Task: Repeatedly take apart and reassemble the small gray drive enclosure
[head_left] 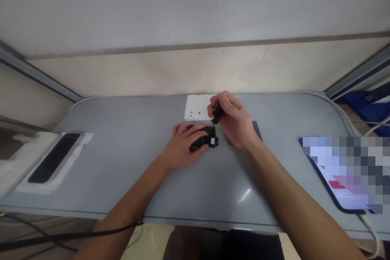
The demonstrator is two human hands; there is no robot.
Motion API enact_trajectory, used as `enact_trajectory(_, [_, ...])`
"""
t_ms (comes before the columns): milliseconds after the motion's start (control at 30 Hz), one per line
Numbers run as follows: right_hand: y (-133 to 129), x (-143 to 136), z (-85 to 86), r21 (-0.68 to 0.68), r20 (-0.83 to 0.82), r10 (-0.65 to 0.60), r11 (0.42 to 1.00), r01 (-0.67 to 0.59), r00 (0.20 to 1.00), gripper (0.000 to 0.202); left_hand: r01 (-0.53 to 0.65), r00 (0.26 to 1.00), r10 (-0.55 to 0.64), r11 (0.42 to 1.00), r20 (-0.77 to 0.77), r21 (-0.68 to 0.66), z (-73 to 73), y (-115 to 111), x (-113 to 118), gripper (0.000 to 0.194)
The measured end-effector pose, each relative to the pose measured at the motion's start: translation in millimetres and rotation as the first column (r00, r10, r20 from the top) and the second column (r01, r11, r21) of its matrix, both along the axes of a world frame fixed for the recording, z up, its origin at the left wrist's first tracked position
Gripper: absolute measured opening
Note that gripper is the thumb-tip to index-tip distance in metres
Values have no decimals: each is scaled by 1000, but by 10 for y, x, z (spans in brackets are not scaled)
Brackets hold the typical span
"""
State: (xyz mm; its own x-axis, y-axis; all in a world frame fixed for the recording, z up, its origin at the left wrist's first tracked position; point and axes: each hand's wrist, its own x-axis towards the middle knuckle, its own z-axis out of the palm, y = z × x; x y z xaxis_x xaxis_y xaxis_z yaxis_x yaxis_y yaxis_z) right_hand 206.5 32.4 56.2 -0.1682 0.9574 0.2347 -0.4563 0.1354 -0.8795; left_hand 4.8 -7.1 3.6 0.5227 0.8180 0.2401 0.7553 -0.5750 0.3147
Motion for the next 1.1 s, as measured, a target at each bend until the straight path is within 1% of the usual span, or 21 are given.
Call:
enact_trajectory(67, [4, 3, -16, -6, -26, -37, 999, 37, 999, 41, 1, 1000, -1, 1000, -4, -6, 5, 0, 1, 27])
enact_trajectory(167, [-2, -20, -34, -13, 15, -77, 997, 77, 997, 47, 5, 1000, -5, 1000, -4, -18, 15, 1, 1, 27])
enact_trajectory(233, [-10, -40, -32, -2, 37, -72, 997, 72, 997, 46, 6, 1000, -6, 1000, 0, -15, 18, 1, 0, 27])
enact_trajectory(367, [-17, -36, -1, 14, -8, -17, 1000, 17, 1000, 37, 19, 1000, -19, 1000, 7, 2, 9, 4, -5, 27])
enact_trajectory(467, [-4, -1, 5, 4, -5, 10, 1000, -10, 1000, 34, 24, 1000, -24, 1000, 7, 17, -2, 4, -9, 26])
enact_trajectory(533, [6, 17, -9, 3, -4, -14, 1000, 14, 1000, 35, 32, 999, -33, 999, 9, 31, -8, 3, -12, 26])
enact_trajectory(667, [21, 10, -49, -5, -7, -65, 998, 65, 998, 49, 41, 999, -42, 998, 13, 50, -16, 5, -15, 26])
enact_trajectory(767, [32, -10, -55, 10, 33, -100, 995, 99, 994, 45, 43, 999, -44, 998, 10, 52, -21, 11, -13, 25])
enact_trajectory(900, [48, -11, -38, -23, -15, -43, 999, 42, 999, 45, 41, 999, -41, 998, 11, 49, -22, 14, -9, 25])
enact_trajectory(1033, [46, 11, -56, -31, -30, -20, 999, 19, 999, 36, 44, 999, -44, 998, 8, 49, -17, 11, -11, 25])
enact_trajectory(1100, [40, 10, -73, -31, -47, 1, 1000, -3, 999, 40, 45, 999, -45, 998, 8, 45, -16, 10, -14, 25])
